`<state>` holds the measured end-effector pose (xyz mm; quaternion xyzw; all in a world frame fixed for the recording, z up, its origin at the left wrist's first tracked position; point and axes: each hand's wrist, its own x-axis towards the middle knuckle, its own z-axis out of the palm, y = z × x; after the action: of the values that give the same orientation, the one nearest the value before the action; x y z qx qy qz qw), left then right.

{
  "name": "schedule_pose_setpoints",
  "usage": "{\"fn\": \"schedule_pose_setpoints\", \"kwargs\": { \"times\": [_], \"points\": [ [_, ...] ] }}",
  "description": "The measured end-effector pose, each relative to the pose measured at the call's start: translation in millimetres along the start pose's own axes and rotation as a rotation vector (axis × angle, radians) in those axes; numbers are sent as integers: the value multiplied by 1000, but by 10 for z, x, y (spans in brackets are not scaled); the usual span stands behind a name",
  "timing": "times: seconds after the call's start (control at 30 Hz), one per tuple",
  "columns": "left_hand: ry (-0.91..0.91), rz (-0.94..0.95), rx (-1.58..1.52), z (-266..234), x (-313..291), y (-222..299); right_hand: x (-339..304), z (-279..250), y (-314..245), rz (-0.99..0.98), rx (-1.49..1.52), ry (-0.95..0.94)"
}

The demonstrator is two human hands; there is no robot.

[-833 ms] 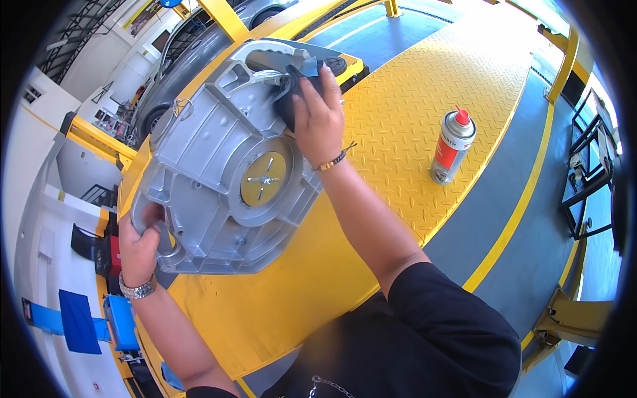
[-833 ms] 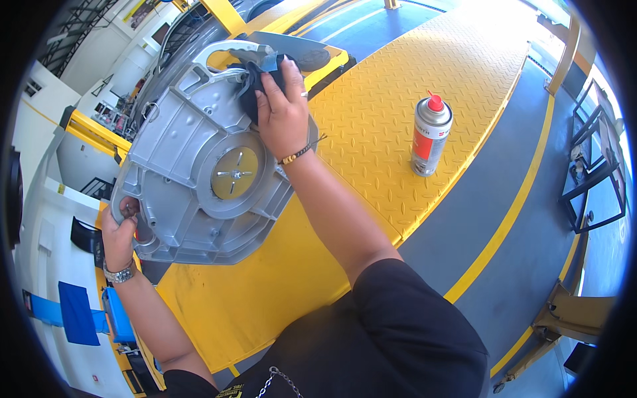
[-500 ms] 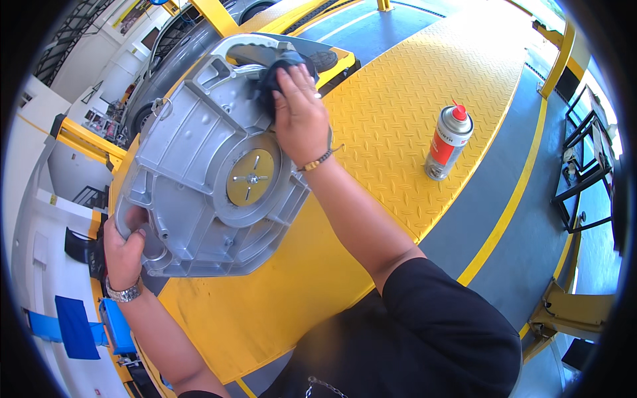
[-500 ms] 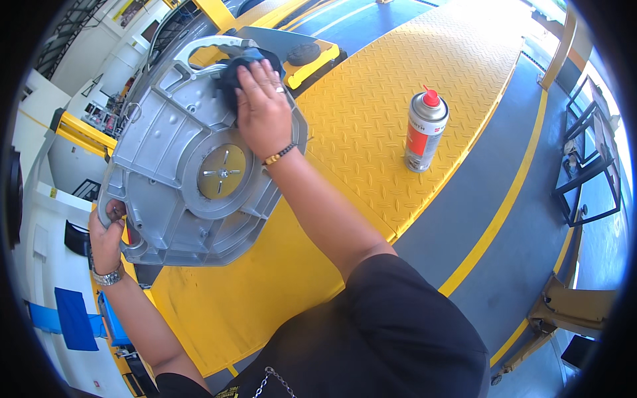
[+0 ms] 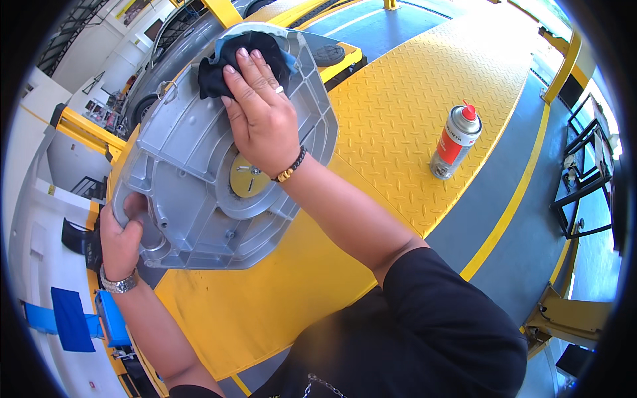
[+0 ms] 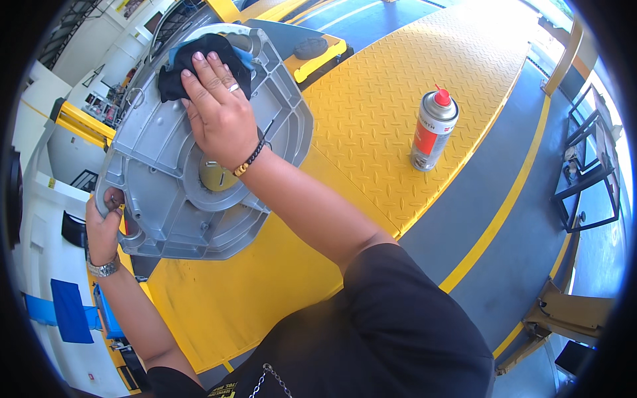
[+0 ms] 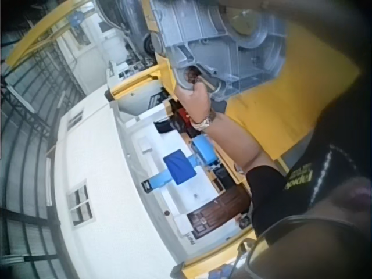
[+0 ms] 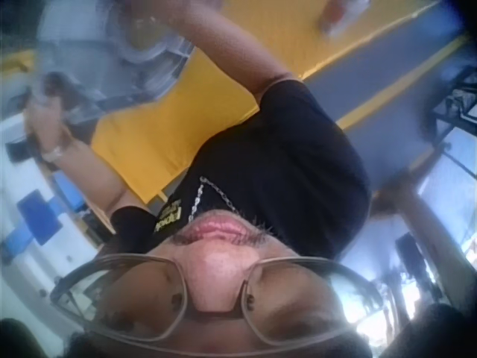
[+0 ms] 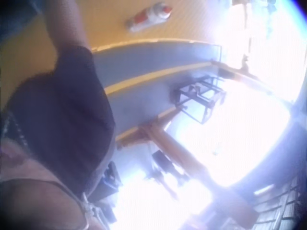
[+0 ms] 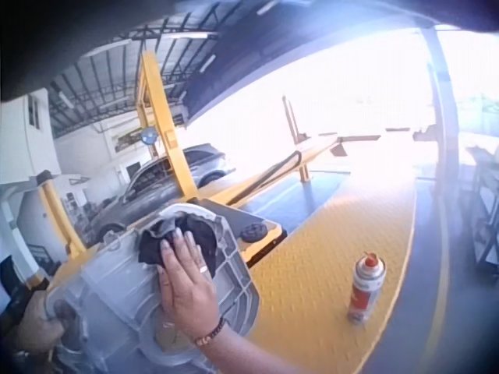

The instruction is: The person cleans a yellow metal platform and a gray circular turntable in a garage. They wipe the surfaces with a cloth, spray a cleaning agent, and wipe again. They also remove and clean the turntable separately before placing it back.

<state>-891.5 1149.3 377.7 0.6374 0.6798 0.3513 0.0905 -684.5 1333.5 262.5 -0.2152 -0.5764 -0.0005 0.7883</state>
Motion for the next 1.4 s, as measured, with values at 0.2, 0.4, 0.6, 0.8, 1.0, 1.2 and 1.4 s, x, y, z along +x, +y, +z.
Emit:
{"fn": "schedule_pose_setpoints", "kwargs": {
  "times": [0.2,0.4,0.6,0.8,1.0,1.2,1.4],
  "points": [
    [-31,-55,-25,-21,53,-68,-192,-122,402,293,-90,63],
    [17,-31,-2,42,6,-15,160,270,-42,79,36,141],
    [-80,12,18,-61,35,-71,-21,-261,667,-123,-143,-125],
    [-40,-4,-9,-13,-15,-32,-327,-707,1013,196,-241,-76],
    [-47,-7,-25,-3,-52,27,234,-504,1008,147,-59,170],
    [-78,-46,118,-80,2,-42,-258,-208,1157,409,-75,143],
    [9,-9,-80,-44,33,-237,-1314,-630,1247,714,-376,-127]
  ]
}}
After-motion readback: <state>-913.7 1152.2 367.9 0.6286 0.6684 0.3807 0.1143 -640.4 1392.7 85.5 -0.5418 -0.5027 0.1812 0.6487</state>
